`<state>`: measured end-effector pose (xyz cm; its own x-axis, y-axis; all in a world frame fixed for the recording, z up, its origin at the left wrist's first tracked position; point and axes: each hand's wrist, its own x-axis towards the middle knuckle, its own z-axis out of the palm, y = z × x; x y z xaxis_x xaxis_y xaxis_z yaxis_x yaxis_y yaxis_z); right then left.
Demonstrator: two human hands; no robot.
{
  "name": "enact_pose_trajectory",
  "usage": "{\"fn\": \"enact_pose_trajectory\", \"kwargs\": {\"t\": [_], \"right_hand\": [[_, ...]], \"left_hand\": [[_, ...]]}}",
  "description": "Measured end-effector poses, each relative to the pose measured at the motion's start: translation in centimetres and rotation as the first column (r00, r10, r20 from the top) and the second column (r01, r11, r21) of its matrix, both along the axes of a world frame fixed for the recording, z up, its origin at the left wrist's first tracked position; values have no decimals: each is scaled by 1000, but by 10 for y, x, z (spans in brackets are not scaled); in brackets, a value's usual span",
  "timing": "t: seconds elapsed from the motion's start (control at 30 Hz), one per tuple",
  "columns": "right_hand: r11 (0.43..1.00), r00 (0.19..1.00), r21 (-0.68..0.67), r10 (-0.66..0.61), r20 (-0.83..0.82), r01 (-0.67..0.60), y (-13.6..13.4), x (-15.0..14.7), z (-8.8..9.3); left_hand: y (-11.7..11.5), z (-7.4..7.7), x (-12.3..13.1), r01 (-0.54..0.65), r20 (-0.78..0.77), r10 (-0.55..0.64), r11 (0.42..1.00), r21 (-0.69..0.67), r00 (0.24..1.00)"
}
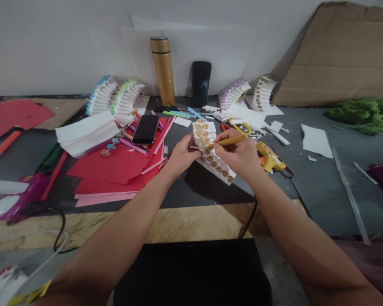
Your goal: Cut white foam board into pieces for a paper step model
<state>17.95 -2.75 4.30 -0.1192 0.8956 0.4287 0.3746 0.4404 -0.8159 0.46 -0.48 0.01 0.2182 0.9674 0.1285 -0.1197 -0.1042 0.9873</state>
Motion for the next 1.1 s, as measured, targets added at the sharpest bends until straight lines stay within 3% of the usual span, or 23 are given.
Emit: {"fn": "enact_pose_trajectory", "kwargs": {"t": [0.5,0.73,1.1], "right_hand": [[999,997,13,-50,54,50,-1,2,1],[999,999,25,-30,-14,30,0,-1,0],[995,993,85,-53,107,43,-1,0,0]], "left_hand": [[-3,6,1,-6,14,6,1000,-20,1000],[-4,8,3,-1,26,2,999,-41,1000],[-2,6,3,-7,37,8,999,-37,999]]}}
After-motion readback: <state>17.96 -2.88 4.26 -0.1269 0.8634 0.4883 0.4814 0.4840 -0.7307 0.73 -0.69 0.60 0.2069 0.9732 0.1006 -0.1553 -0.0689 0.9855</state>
